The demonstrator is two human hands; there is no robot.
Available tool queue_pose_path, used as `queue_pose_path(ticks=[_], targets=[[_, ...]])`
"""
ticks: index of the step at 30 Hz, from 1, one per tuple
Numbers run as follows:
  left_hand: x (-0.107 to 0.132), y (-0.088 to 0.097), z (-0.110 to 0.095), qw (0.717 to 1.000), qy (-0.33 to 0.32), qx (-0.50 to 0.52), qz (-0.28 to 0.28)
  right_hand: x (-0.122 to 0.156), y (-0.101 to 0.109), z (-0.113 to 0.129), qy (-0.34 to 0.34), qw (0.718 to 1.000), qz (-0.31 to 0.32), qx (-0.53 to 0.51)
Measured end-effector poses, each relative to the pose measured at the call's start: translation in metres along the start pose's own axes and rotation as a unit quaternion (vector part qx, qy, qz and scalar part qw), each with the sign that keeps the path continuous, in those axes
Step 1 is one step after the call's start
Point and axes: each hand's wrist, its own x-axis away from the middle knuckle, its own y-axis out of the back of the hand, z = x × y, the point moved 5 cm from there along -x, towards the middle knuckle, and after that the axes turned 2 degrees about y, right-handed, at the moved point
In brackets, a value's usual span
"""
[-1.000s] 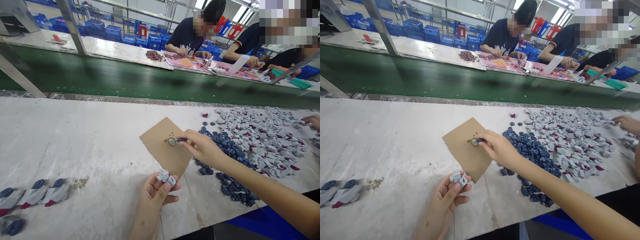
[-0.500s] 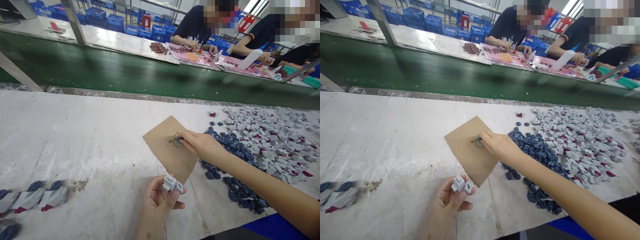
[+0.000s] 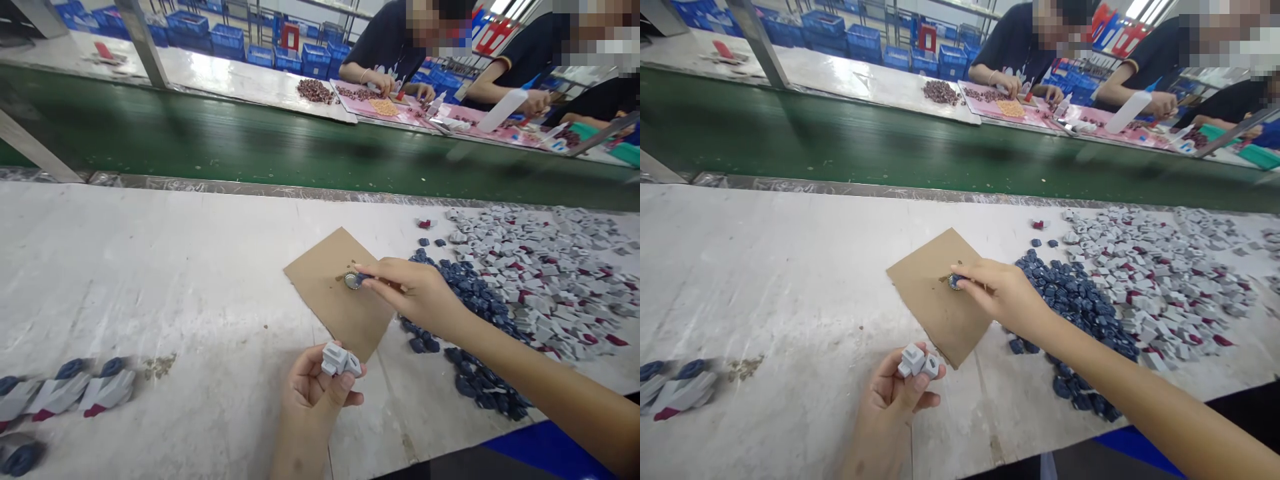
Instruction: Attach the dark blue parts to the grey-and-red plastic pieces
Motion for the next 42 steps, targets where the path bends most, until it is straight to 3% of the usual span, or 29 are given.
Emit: queue_pose_path(ticks=[3,5,9,14,17,20,29,34,42], targets=[[0.000,0.000,0.000,1.000,-0.010,0.000,-0.006,0.009,0.005,0.011,-0.120,0.980,0.029,-0.158],[0.001,0.000,0.001,1.000,-0.007,0.005,-0.004,0.017,0.003,0.022,-0.156,0.956,0.064,-0.241],[0.002,0.000,0.003,1.000,0.003,0.011,0.003,0.028,-0.002,0.037,-0.168,0.922,0.083,-0.338],[0.003,0.001,0.002,1.000,0.007,0.003,0.020,0.032,-0.008,0.043,-0.177,0.901,0.096,-0.385],[0.003,0.002,0.002,1.000,0.019,0.001,0.015,0.034,-0.008,0.043,-0.178,0.909,0.097,-0.365],[0.003,0.002,0.002,1.000,0.012,0.006,0.007,0.038,-0.009,0.044,-0.159,0.934,0.096,-0.306],[0.004,0.000,0.004,1.000,-0.025,0.007,0.007,0.040,-0.003,0.059,-0.037,0.984,0.077,-0.154],[0.010,0.004,0.003,0.993,-0.103,-0.050,-0.013,0.042,-0.007,0.067,0.027,0.986,0.088,-0.142],[0.008,0.002,0.005,0.986,-0.131,-0.103,-0.011,0.047,-0.027,0.053,-0.015,0.972,0.037,-0.232]])
